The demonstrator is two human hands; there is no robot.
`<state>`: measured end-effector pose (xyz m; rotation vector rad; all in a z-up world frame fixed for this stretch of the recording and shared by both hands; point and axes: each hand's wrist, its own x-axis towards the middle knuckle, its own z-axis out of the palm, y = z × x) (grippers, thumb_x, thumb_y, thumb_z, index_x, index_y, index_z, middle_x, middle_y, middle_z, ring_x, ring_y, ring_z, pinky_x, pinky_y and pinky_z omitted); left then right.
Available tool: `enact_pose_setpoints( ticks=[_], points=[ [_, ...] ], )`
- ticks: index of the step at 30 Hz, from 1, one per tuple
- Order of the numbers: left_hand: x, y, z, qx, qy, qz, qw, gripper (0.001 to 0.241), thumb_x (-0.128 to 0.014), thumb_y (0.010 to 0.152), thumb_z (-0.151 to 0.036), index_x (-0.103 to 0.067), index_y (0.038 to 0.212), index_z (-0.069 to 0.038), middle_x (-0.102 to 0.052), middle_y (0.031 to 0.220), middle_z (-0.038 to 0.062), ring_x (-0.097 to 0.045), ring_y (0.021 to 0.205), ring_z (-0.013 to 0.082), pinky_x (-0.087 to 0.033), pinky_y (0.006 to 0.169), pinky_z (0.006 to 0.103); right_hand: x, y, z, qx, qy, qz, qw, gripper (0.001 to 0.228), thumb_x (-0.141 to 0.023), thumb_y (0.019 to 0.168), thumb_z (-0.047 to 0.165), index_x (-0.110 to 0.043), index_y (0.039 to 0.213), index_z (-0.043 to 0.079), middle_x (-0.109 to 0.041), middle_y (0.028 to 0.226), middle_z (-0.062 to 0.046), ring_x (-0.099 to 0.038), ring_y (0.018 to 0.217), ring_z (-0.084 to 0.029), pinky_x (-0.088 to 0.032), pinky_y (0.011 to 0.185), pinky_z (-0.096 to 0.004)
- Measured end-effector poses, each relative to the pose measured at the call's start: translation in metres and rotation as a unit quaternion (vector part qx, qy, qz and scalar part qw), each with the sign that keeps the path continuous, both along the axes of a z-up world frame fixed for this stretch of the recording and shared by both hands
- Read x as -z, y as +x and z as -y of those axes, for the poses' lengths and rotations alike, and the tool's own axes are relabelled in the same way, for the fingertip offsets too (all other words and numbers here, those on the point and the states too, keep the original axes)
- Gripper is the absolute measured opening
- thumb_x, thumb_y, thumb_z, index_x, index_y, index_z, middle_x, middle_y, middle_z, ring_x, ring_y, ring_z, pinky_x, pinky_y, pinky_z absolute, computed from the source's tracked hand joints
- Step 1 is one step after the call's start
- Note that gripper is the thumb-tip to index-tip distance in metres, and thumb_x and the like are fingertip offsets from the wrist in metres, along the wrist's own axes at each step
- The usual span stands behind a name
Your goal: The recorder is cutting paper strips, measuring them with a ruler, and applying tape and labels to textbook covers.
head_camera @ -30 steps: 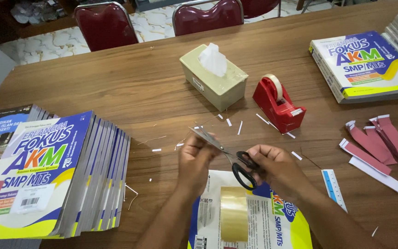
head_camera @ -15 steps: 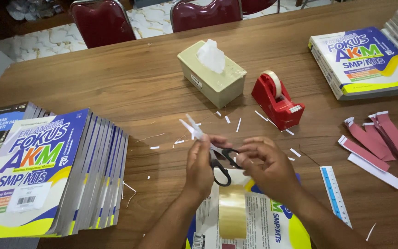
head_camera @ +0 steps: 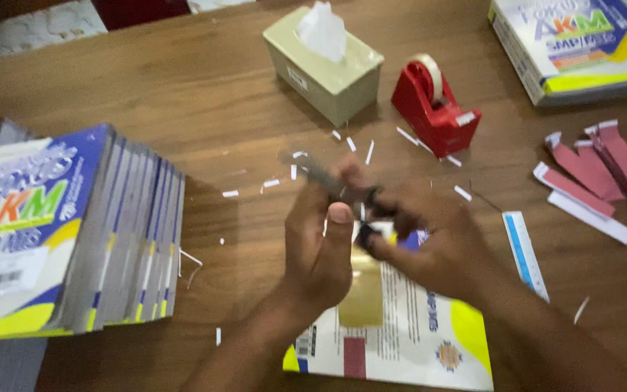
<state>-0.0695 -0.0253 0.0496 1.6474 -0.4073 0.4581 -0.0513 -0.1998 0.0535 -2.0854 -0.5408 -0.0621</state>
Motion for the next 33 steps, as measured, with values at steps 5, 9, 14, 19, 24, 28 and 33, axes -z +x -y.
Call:
enact_pose_setpoints(
  ticks=[5, 9, 14, 19, 24, 28, 33],
  points=[
    [-0.026, -0.015, -0.024, 0.065, 0.100, 0.038, 0.992, 0.077, -0.025, 0.107, -0.070, -0.038, 0.148, -0.006, -0.053, 0.144, 0.021, -0.056, 0.138, 0.0330, -0.050, 0.118, 0.0488, 0.010, -0.019, 0.066, 0.017, 0.166, -0.121, 0.979, 0.062, -0.091, 0.052, 0.012, -0.066, 0.108, 0.002, -0.069, 0.088, -0.009, -0.060, 0.062, -0.015, -0.050, 0.053, -0.027],
    [0.011, -0.024, -0.042, 0.113, 0.116, 0.038, 0.986, 0.080, -0.040, 0.100, -0.074, -0.046, 0.143, -0.007, -0.053, 0.141, 0.013, -0.057, 0.129, 0.0269, -0.051, 0.110, 0.0448, 0.059, -0.063, 0.129, -0.001, -0.041, -0.104, 0.994, 0.075, -0.074, 0.051, 0.070, -0.074, 0.088, 0.005, -0.080, 0.090, -0.004, -0.074, 0.079, -0.018, -0.057, 0.072, -0.033],
    [0.082, -0.033, -0.056, 0.126, 0.175, 0.037, 0.976, 0.117, -0.075, 0.061, -0.075, -0.034, 0.151, -0.014, -0.041, 0.155, 0.014, -0.048, 0.140, 0.0333, -0.052, 0.111, 0.0519, 0.085, -0.113, 0.147, -0.058, -0.317, -0.101, 0.941, 0.076, -0.094, 0.049, 0.056, -0.070, 0.115, 0.028, -0.081, 0.093, 0.005, -0.081, 0.070, -0.023, -0.066, 0.063, -0.039],
    [0.092, -0.037, -0.053, 0.147, 0.161, 0.019, 0.976, 0.102, -0.094, 0.068, -0.035, -0.037, 0.147, -0.007, -0.049, 0.144, 0.017, -0.059, 0.128, 0.0322, -0.059, 0.109, 0.0448, 0.060, -0.115, 0.117, 0.007, -0.524, -0.263, 0.810, 0.058, -0.102, 0.048, 0.079, -0.078, 0.089, 0.044, -0.082, 0.089, 0.022, -0.079, 0.080, -0.005, -0.063, 0.074, -0.024],
    [0.092, -0.037, -0.055, 0.148, 0.162, -0.023, 0.975, 0.100, -0.093, 0.067, -0.035, -0.037, 0.145, -0.008, -0.051, 0.139, 0.016, -0.063, 0.122, 0.0323, -0.067, 0.096, 0.0435, 0.016, -0.100, 0.070, -0.041, -0.630, -0.272, 0.727, 0.055, -0.082, 0.070, 0.086, -0.067, 0.100, 0.042, -0.075, 0.097, 0.014, -0.073, 0.093, -0.011, -0.057, 0.082, -0.032],
    [0.093, -0.029, -0.054, 0.129, 0.238, -0.025, 0.962, 0.089, -0.073, 0.083, -0.056, -0.032, 0.145, -0.008, -0.054, 0.131, 0.025, -0.070, 0.112, 0.0432, -0.069, 0.084, 0.0483, 0.014, -0.082, 0.056, -0.100, -0.612, -0.247, 0.745, 0.055, -0.086, 0.072, 0.072, -0.067, 0.108, 0.035, -0.071, 0.105, 0.011, -0.067, 0.107, -0.014, -0.055, 0.096, -0.034],
    [0.086, -0.041, -0.049, 0.121, 0.167, -0.080, 0.975, 0.085, -0.080, 0.077, -0.037, -0.039, 0.146, -0.011, -0.058, 0.134, 0.017, -0.072, 0.107, 0.0307, -0.066, 0.081, 0.0371, 0.024, -0.072, 0.054, -0.122, -0.610, -0.224, 0.750, 0.064, -0.088, 0.068, 0.077, -0.066, 0.111, 0.036, -0.072, 0.109, 0.014, -0.066, 0.110, -0.012, -0.055, 0.097, -0.035]
  ],
)
